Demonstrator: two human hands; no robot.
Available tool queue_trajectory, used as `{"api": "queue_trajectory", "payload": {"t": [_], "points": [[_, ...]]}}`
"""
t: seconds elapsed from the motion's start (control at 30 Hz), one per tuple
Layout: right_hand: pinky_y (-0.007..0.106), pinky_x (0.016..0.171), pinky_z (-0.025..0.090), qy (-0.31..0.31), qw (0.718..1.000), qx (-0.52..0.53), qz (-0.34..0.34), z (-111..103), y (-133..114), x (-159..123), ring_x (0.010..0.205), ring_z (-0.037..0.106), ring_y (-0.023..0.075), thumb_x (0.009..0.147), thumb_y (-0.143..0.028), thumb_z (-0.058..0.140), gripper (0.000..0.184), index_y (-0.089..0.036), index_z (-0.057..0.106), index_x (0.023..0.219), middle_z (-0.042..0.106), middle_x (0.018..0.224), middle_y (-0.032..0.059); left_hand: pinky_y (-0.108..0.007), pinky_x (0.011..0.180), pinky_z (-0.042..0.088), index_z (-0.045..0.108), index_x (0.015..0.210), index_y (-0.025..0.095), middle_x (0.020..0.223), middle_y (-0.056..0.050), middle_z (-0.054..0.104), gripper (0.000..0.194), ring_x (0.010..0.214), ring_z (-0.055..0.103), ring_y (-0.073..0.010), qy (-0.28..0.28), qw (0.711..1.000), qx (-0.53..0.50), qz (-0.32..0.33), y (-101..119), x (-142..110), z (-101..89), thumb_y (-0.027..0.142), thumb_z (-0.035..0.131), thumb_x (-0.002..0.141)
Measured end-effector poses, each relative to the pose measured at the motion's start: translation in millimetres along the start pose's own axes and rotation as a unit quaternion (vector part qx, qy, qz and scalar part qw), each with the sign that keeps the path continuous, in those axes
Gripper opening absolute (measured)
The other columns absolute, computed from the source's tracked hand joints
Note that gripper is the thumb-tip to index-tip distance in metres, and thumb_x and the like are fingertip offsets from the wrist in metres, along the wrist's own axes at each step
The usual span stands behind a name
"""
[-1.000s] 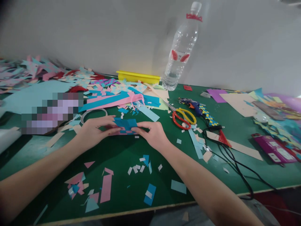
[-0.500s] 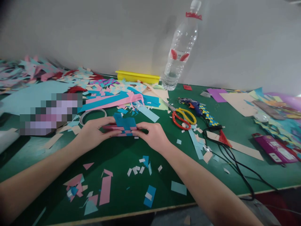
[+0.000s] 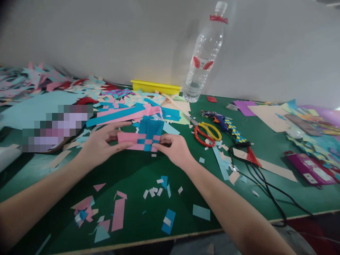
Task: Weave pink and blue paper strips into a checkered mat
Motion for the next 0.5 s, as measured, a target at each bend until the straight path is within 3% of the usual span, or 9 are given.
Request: {"api": "queue_trajectory", "payload": {"t": [0.07,0.13,0.3,0.5], "points": [[0.039,0.078,0.060,0.024,0.995,0.083,0.045,-3,8,2,0.078,0.073,0.0220,0.073,-0.043,0.078,0.027,-0.020,0.076,0.086,0.077,0.084,0.0060,-0.039,0.080,0.059,0.052,0.135,0.018,0.105,-0.011,0.072,0.061,0.090,0.071,-0.0254,0.028,0.994,-0.108,-0.009,0,2,-4.1,0.057,0.058,0.088],[0.039,0.081,0.061,0.039,0.982,0.168,0.074,-1,13,2,0.080,0.074,0.0219,0.071,-0.044,0.080,0.032,-0.020,0.076,0.090,0.078,0.084,0.0062,-0.040,0.085,0.058,0.053,0.133,0.015,0.107,-0.013,0.072,0.060,0.091,0.071,-0.0247,0.032,0.987,-0.160,0.006,4,3,-3.4,0.057,0.056,0.090],[0.038,0.084,0.062,0.029,0.963,0.255,0.084,13,7,-5,0.081,0.075,0.0210,0.065,-0.039,0.085,0.036,-0.018,0.074,0.092,0.078,0.086,0.0052,-0.038,0.084,0.057,0.072,0.096,0.019,0.097,-0.008,0.076,0.039,0.090,0.071,-0.0269,-0.062,0.997,-0.036,0.043,18,-1,18.3,0.054,0.070,0.079],[0.040,0.090,0.060,-0.061,0.977,0.200,0.047,25,-6,-13,0.093,0.075,0.0235,0.069,-0.038,0.082,0.031,-0.019,0.074,0.091,0.078,0.096,0.0055,-0.035,0.064,0.058,0.078,0.082,0.024,0.086,-0.003,0.078,0.036,0.080,0.073,-0.0287,-0.006,0.999,0.026,0.025,15,-6,16.6,0.058,0.066,0.080]]}}
Point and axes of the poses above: each hand's wrist, its own x-axis towards the middle knuckle, its own z-axis out of the palm, y = z × x, the point moved 6 cm from there along x, towards the middle knuckle
